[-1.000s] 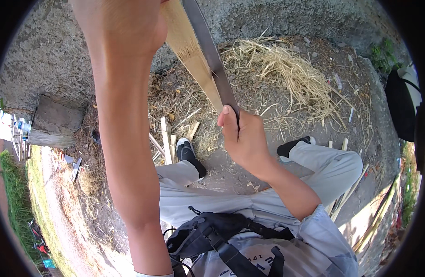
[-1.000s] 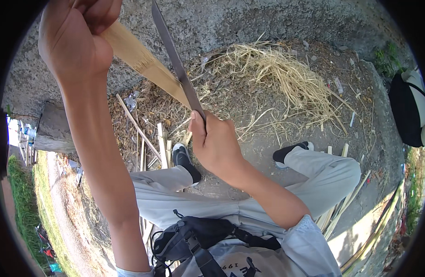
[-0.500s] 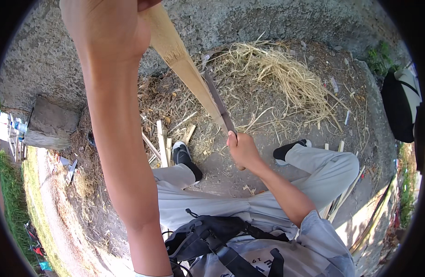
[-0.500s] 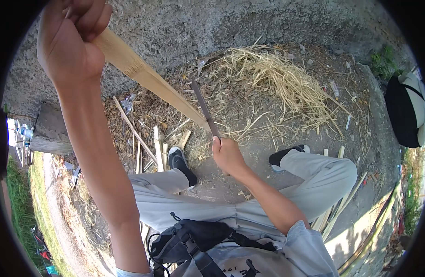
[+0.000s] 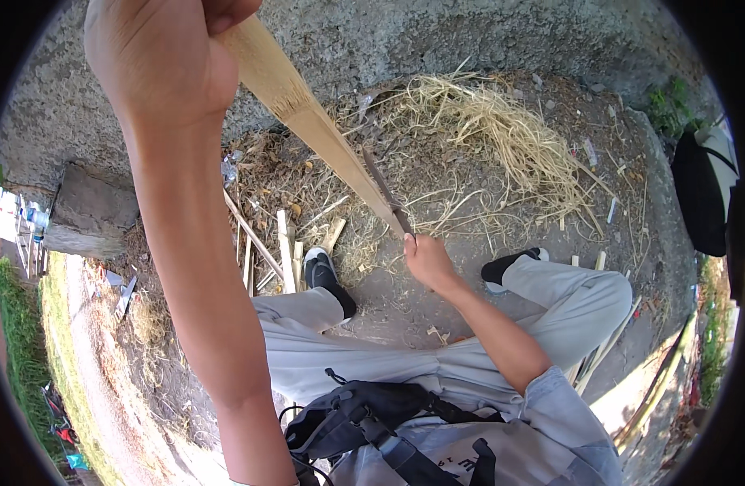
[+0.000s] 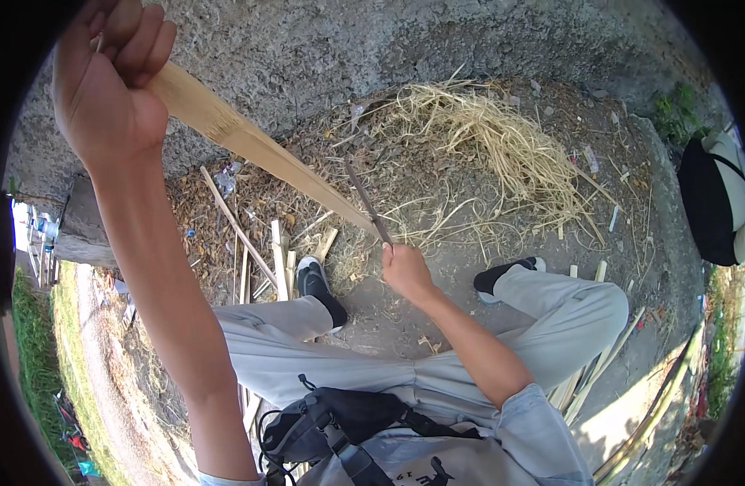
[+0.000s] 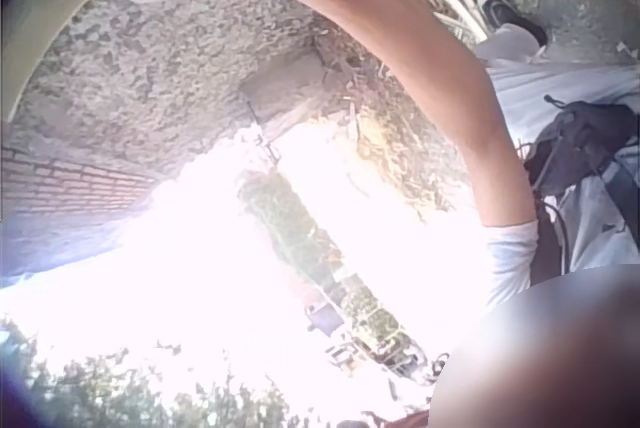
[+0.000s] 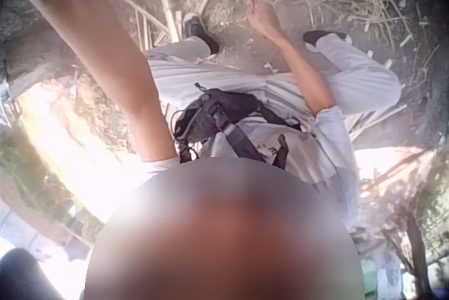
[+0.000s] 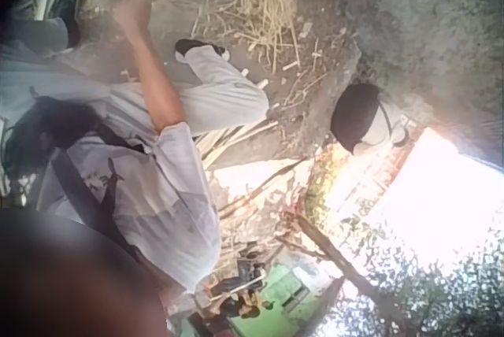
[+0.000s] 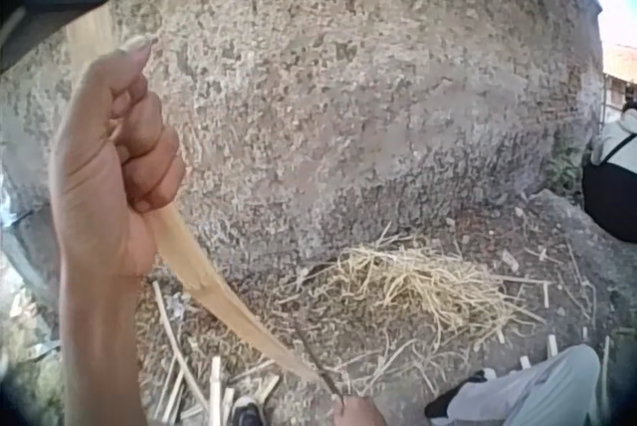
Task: The person shaves a strip and a pole of bamboo using a knife. They hold the bamboo in one hand while scraping the surface with the blade to remove layers, turning the pieces over to work on multiple sides.
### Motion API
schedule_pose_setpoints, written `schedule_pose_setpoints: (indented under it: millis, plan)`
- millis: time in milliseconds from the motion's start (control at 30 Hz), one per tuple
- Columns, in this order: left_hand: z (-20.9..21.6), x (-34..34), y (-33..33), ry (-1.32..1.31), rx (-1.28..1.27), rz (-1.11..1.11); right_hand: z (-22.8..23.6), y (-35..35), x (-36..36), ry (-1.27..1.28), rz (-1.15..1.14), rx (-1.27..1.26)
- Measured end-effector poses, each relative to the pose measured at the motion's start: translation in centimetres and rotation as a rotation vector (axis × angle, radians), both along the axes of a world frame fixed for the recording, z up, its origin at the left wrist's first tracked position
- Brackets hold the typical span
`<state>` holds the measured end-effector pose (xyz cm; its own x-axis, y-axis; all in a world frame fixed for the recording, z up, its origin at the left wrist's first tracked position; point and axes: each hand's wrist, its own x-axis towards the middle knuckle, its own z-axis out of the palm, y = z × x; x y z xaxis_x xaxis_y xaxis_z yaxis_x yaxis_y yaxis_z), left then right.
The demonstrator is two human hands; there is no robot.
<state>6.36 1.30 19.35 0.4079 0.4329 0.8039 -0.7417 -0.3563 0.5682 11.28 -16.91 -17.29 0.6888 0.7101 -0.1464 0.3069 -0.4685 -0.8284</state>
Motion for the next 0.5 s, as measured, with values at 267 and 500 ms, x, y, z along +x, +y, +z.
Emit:
schedule_pose_setpoints:
  millis: [267,500]
  plan:
    - [-0.4,-0.3,0.4,0.02,0.11,0.143,-3.6,-0.1,-2.1,-0.114,-0.029,-0.053]
    - [0.1,0.1,1.1,0.046,0.073,0.047,-7.8,-0.8,-0.9,-0.039,-0.038,-0.028]
